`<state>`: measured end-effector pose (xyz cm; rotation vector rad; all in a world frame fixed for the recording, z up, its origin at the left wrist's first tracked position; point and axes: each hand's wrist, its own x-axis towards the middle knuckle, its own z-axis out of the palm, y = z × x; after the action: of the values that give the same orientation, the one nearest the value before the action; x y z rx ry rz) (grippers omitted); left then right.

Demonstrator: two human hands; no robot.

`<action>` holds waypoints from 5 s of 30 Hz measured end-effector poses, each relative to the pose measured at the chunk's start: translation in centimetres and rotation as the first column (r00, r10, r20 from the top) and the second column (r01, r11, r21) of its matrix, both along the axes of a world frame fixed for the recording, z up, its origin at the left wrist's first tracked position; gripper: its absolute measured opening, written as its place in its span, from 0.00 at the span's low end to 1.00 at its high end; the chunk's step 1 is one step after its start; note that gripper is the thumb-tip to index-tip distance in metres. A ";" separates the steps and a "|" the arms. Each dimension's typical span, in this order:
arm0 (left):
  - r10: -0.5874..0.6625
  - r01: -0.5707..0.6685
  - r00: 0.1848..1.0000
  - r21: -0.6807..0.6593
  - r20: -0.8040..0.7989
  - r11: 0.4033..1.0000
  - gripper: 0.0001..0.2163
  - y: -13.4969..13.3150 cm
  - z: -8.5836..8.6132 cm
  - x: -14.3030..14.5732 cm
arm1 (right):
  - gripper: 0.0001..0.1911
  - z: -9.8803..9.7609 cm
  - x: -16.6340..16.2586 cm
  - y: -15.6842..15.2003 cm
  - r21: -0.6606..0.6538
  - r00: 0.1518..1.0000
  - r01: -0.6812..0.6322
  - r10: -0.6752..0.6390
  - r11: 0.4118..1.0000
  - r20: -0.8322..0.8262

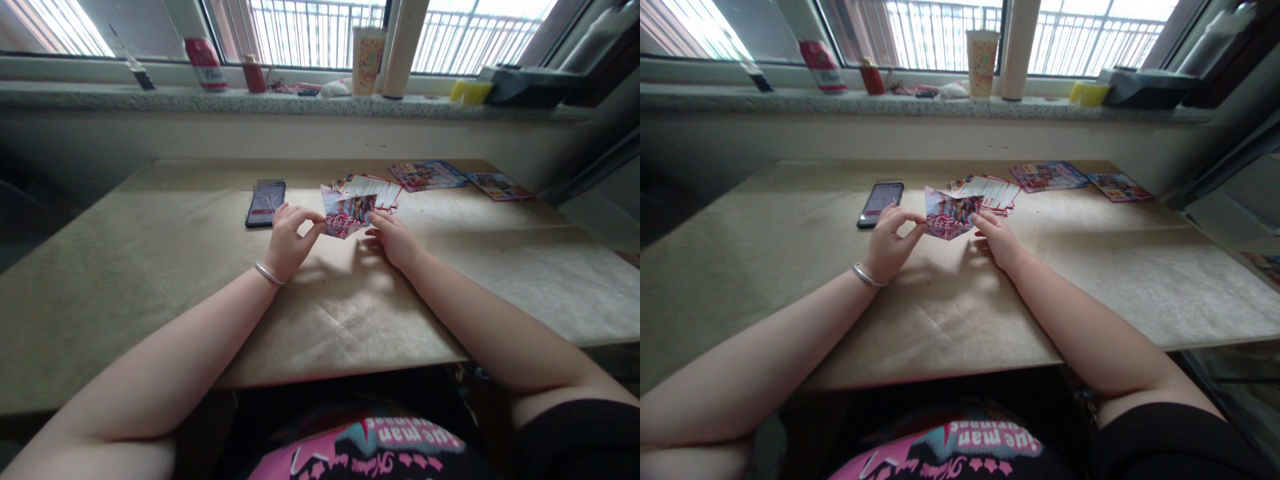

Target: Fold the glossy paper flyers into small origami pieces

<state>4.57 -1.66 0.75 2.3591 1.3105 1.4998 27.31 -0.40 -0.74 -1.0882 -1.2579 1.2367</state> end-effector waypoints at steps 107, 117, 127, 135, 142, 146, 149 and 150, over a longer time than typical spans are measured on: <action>-0.022 0.055 0.985 0.190 -0.172 0.980 0.05 -1.0 0.5 0.8 | 0.09 2.0 -1.5 -2.6 0.780 0.677 -0.227 -0.481 0.583 0.557; -0.064 0.090 0.990 0.213 -0.125 0.973 0.07 -0.2 -0.1 0.5 | 0.07 1.7 -1.2 -2.2 0.804 0.733 -0.190 -0.463 0.564 0.498; -0.087 0.108 0.991 0.225 -0.099 0.968 0.07 -0.3 -0.2 0.6 | 0.05 1.7 -1.4 -2.1 0.846 0.767 -0.212 -0.453 0.489 0.454; -0.138 0.153 0.986 0.182 -0.093 0.971 0.09 -0.5 0.2 0.8 | 0.04 1.7 -1.4 -2.0 0.826 0.783 -0.213 -0.414 0.522 0.463; -0.119 0.148 0.981 0.202 -0.151 0.968 0.07 -0.8 0.3 0.9 | 0.03 1.9 -1.6 -2.5 0.832 0.806 -0.174 -0.409 0.527 0.428; -0.104 0.137 0.982 0.218 -0.156 0.966 0.08 -0.7 0.2 0.9 | 0.01 2.0 -1.7 -2.7 0.823 0.813 -0.218 -0.369 0.524 0.450; -0.105 0.138 0.983 0.235 -0.149 0.962 0.08 -0.6 0.1 0.9 | 0.02 2.1 -1.9 -2.7 0.833 0.806 -0.225 -0.384 0.506 0.450; -0.107 0.141 0.983 0.243 -0.146 0.960 0.08 -0.6 0.0 1.0 | 0.02 2.1 -2.0 -2.7 0.836 0.799 -0.221 -0.399 0.501 0.451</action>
<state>5.54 -2.30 0.79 2.6825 1.0222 1.5822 25.32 -3.09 1.41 -0.7287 -1.9612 -0.0324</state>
